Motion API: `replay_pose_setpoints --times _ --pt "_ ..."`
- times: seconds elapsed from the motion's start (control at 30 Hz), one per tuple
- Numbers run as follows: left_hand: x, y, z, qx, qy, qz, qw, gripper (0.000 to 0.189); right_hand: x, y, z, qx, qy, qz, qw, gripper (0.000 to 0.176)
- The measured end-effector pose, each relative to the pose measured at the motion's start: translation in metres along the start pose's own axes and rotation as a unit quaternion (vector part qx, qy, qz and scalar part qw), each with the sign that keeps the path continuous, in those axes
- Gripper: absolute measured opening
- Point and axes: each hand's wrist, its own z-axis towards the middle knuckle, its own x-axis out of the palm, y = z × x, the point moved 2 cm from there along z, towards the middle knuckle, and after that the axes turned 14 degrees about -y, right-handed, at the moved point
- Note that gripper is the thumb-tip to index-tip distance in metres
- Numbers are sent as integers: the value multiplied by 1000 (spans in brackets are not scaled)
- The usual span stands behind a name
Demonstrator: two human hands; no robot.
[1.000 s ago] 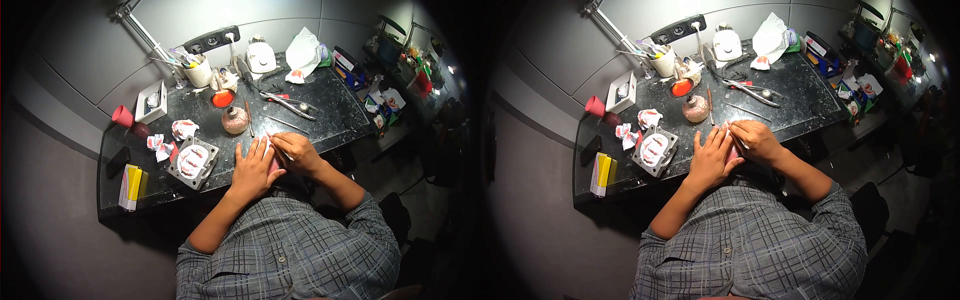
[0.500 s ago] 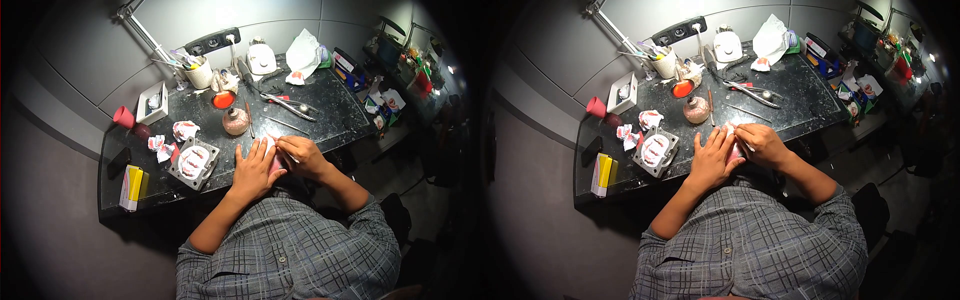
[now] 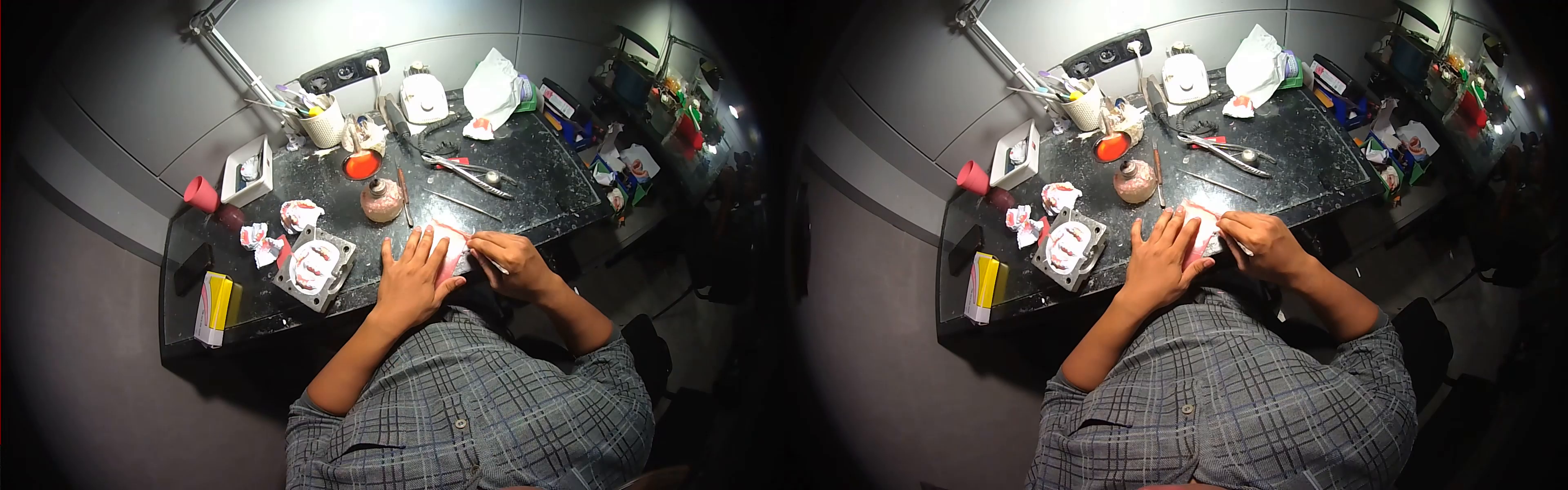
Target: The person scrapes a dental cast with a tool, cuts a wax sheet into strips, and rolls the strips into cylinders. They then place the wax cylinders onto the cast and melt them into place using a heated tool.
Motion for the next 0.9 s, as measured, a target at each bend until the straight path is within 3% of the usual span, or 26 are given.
replay_pose_setpoints --times 0.2,0.3,0.37,0.4,0.57,0.63,0.77,0.9 --pt "1 0 -1 0 -7 2 1000 80 -18 0 -5 9 -6 -6 1000 15" --pt "0 -1 0 2 -8 3 1000 80 -28 -5 -3 86 17 24 996 9" --pt "-1 -1 1 -4 -3 0 1000 79 -30 -9 5 41 -65 2 997 11" --pt "-2 -2 1 -1 -3 0 1000 79 -33 -8 7 125 3 18 992 16" --pt "-2 0 -1 10 -23 -20 1000 75 10 -24 5 122 -13 -59 991 14" --pt "-2 1 -2 17 -24 -17 999 74 25 -28 4 164 57 -57 983 15" --pt "-5 0 -1 13 -29 -42 999 72 28 -29 9 223 81 -81 968 18" --pt "-5 2 -1 6 -27 -57 998 70 24 -36 3 207 88 -81 971 20"
